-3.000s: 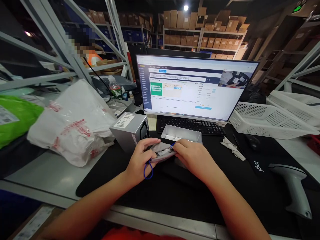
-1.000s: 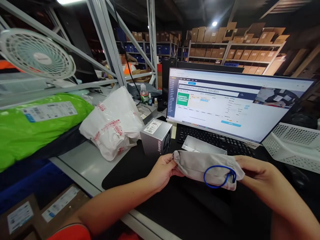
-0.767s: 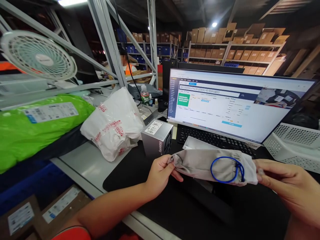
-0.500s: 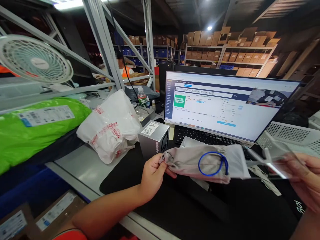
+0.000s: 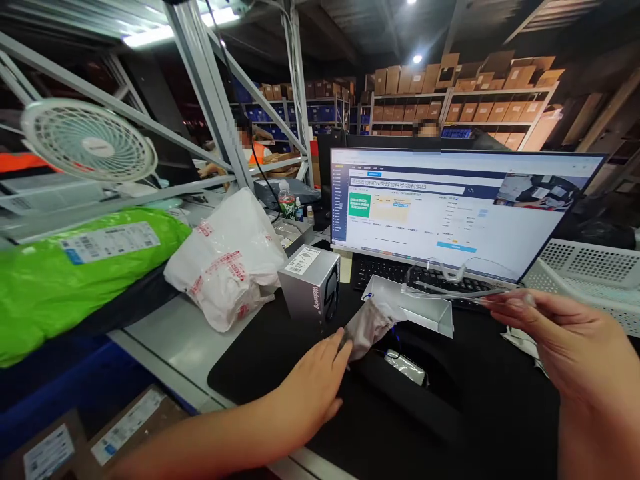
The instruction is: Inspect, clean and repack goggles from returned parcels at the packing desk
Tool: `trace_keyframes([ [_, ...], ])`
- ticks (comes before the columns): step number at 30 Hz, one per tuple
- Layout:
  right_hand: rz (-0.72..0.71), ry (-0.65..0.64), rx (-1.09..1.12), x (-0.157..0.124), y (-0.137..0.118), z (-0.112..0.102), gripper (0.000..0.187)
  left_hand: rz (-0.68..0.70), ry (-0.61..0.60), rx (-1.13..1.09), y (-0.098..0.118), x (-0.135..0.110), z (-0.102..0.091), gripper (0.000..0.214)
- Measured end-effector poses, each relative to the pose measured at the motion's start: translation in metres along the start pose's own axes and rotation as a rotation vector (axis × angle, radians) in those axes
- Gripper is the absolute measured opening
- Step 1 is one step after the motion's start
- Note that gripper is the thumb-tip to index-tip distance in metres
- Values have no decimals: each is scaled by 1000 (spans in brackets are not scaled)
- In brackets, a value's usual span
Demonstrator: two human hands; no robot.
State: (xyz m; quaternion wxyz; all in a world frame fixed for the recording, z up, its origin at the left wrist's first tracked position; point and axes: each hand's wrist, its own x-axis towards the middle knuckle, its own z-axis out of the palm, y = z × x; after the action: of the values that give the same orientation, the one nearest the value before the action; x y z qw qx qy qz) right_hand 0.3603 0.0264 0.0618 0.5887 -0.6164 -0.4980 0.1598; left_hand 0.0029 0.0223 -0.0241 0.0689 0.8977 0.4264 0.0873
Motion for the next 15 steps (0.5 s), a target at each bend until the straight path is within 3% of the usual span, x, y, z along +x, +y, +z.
trace_keyframes([
  [4, 91, -56, 113, -16, -27, 22, 34, 118, 191, -354, 8, 5, -24, 100],
  [7, 92, -13, 193, -25, -36, 33, 32, 112, 329, -883, 14, 30, -35, 101],
  [9, 78, 48, 241, -30, -37, 38, 30, 96, 350, -1293, 18, 55, -38, 97],
  [11, 46, 63, 249, -32, -35, 41, 29, 102, 312, -1566, 23, 80, -43, 77],
  [13, -11, 34, 258, -31, -32, 44, 31, 112, 313, -1686, 26, 99, -50, 47],
  [15, -47, -22, 287, -29, -29, 46, 34, 135, 350, -1776, 29, 110, -56, 32],
])
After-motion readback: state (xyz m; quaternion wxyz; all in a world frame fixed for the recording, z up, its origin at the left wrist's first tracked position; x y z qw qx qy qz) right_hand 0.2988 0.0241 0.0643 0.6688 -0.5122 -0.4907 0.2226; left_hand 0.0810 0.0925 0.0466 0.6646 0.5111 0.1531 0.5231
